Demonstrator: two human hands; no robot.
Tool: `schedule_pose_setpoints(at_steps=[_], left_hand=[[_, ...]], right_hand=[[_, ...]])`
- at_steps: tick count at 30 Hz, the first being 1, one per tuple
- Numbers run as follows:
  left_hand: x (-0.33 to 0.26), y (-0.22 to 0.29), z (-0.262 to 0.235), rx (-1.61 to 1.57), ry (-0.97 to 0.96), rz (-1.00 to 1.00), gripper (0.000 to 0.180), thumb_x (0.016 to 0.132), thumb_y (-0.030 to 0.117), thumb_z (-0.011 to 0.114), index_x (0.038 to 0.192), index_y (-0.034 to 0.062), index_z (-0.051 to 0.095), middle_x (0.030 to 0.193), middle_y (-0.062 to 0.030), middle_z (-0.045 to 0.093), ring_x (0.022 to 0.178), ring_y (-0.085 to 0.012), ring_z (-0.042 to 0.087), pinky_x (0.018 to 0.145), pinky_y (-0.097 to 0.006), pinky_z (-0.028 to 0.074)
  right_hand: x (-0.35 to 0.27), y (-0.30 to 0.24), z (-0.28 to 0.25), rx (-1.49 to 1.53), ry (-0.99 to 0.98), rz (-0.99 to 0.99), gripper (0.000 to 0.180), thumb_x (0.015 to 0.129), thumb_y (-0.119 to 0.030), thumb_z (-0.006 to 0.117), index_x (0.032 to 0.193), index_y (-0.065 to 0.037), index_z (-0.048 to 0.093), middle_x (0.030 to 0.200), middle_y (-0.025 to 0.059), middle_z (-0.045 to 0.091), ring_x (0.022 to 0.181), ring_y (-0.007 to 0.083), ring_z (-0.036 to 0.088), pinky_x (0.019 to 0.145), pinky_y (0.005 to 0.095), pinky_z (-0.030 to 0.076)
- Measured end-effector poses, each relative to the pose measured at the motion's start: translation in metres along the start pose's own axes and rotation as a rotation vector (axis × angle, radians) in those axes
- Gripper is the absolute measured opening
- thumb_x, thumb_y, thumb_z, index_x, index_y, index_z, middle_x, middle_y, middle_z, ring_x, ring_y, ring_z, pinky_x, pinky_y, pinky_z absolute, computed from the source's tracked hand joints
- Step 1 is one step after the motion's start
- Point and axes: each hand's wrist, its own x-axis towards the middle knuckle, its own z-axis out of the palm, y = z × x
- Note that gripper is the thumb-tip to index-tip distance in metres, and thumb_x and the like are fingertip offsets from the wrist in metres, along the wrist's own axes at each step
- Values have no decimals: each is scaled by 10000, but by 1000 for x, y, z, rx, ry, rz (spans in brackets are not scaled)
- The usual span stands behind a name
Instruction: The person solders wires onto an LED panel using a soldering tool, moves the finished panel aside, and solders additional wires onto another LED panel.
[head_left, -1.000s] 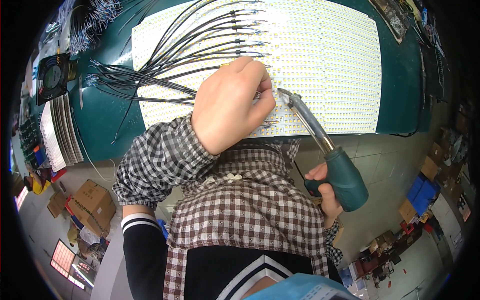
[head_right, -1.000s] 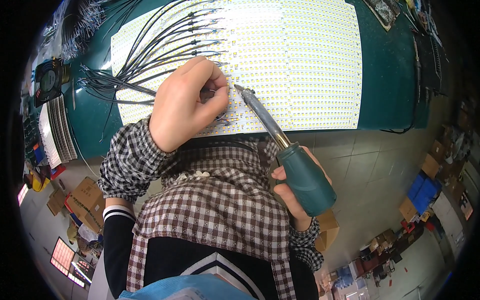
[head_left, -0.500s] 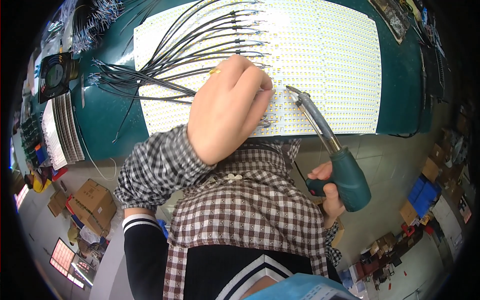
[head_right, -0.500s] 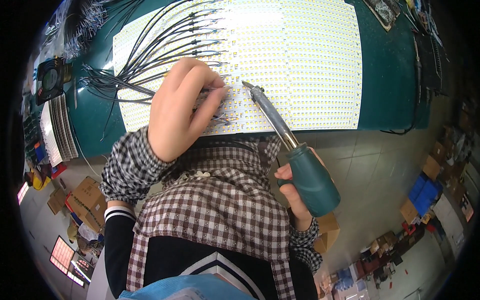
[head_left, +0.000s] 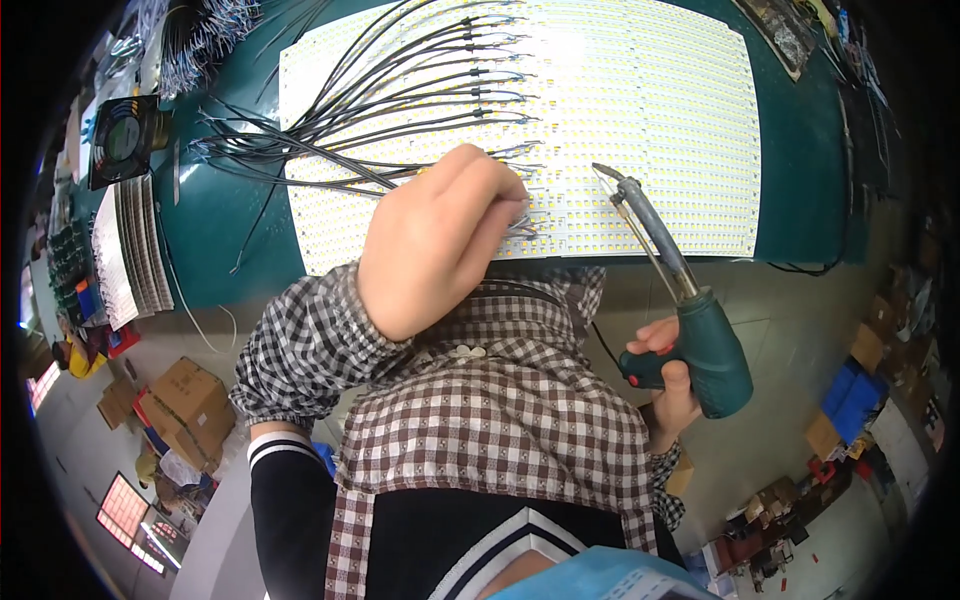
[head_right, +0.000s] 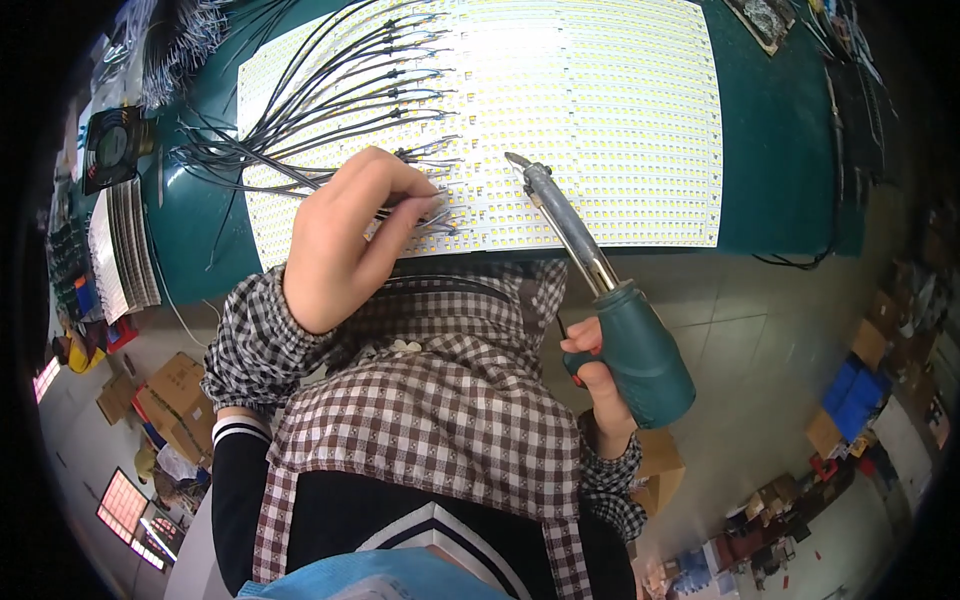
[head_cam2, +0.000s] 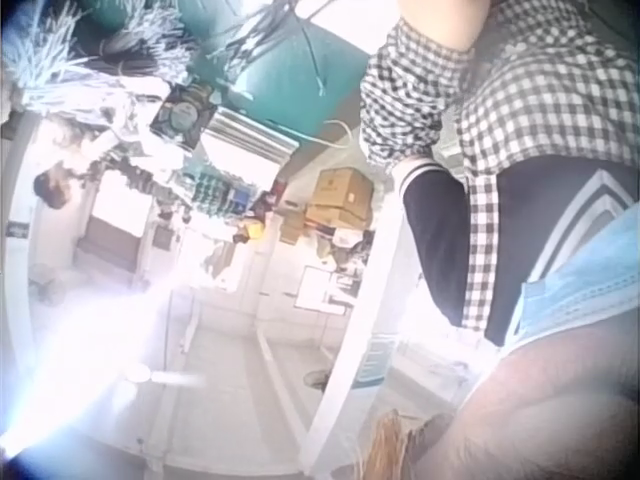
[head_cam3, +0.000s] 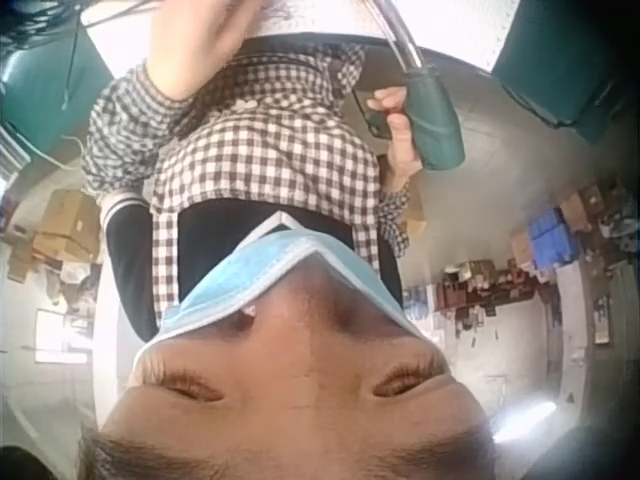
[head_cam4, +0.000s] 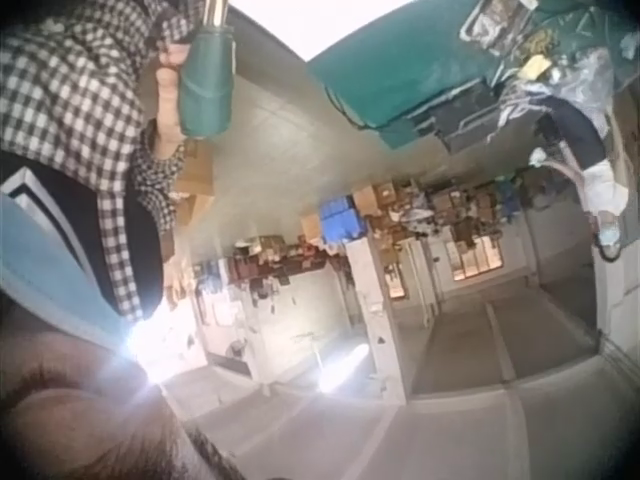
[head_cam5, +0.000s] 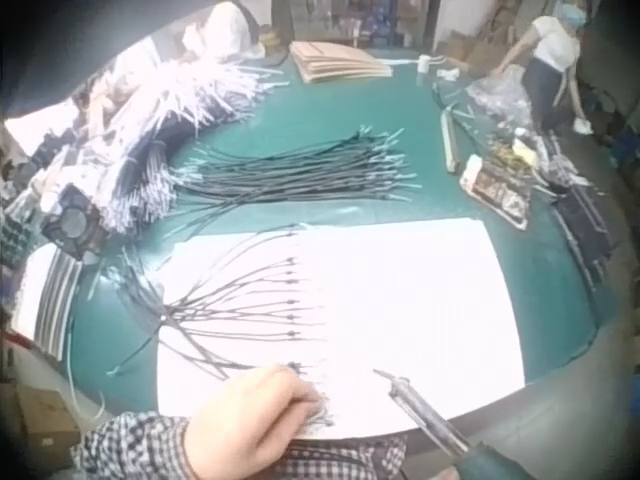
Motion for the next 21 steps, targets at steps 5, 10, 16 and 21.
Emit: schedule_pose_setpoints(at_steps=[5,10,16,21], left_hand=[[1,8,5,118,-12,-85,95,810,23,612,876,14,545,797,-115,548,653,-289,577,555,-350,463],[3,-1,8,-19,56,-4,111,807,19,620,883,7,541,789,-114,546,636,-283,570,545,-341,461],[3,-4,5,-152,35,-76,99,803,32,636,870,24,564,781,-102,549,639,-269,572,557,-323,462],[9,-3,9,-128,36,-94,75,798,43,634,848,33,580,779,-84,562,628,-232,581,557,-310,472]], right_hand=[[-2,1,0,-38,74,2,455,824,-329,707,995,74,581,919,168,602,796,223,618,718,326,539],[-1,4,-1,-180,60,-28,544,856,-433,624,982,91,545,905,187,589,696,214,624,633,287,516],[-2,7,-3,-184,73,-35,563,868,-426,612,1038,104,525,939,193,592,698,210,628,635,289,518],[-2,6,-4,-198,51,-52,571,876,-417,605,1072,111,512,953,200,592,702,212,631,635,289,521]])
